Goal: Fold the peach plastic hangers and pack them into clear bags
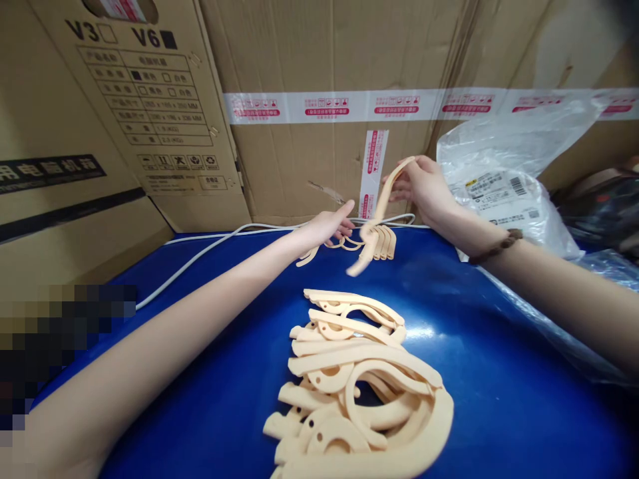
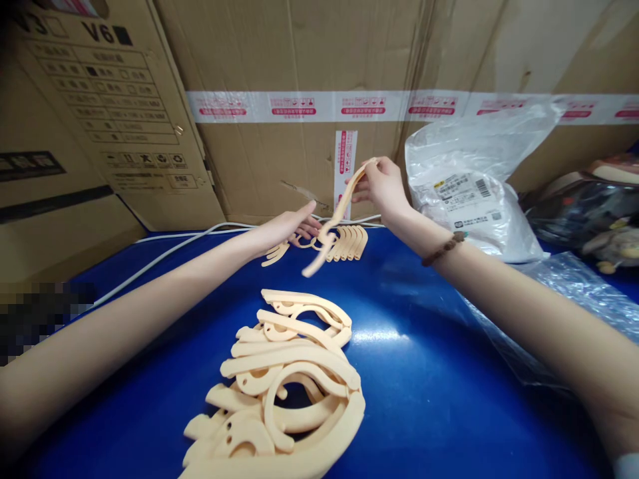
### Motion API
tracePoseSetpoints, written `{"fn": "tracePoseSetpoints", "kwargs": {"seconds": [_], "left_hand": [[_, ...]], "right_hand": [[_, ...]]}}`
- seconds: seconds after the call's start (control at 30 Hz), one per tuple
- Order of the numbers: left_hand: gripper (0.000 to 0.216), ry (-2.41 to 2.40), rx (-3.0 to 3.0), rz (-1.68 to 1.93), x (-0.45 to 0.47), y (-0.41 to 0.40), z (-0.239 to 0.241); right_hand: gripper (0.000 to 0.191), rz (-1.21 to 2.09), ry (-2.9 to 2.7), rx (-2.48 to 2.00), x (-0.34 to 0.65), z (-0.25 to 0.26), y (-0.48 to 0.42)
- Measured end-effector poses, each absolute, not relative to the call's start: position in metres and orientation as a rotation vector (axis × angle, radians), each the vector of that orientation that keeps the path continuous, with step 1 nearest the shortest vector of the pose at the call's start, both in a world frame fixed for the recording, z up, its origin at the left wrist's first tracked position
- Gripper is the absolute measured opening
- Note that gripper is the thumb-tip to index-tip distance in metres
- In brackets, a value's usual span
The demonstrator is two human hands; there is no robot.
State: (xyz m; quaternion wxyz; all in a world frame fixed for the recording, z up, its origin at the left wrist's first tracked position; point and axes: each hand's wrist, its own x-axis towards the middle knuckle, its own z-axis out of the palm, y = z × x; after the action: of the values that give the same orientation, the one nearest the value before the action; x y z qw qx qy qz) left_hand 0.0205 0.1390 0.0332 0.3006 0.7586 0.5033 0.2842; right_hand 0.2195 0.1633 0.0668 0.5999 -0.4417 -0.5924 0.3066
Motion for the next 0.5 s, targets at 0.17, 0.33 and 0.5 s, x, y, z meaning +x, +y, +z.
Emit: {"fn": "tracePoseSetpoints", "kwargs": {"seconds": [0.17,0.33,0.5], "left_hand": [[0.027,0.949,1.413,0.838,0.024,0.132,0.047],[0.030,1.023,1.331,1.060,0.024,0.130,0.051],[0.033,1.035,1.373,1.088,0.031,0.123,0.051]], "right_hand": [[0.021,0.298,-1.608,-0.958,0.223,0.070,0.154],[0.016,-0.630,-2.229,-1.163,0.228,0.076,0.144],[0.032,-0.965,-2.483,-1.101,0.222,0.065,0.143]]}}
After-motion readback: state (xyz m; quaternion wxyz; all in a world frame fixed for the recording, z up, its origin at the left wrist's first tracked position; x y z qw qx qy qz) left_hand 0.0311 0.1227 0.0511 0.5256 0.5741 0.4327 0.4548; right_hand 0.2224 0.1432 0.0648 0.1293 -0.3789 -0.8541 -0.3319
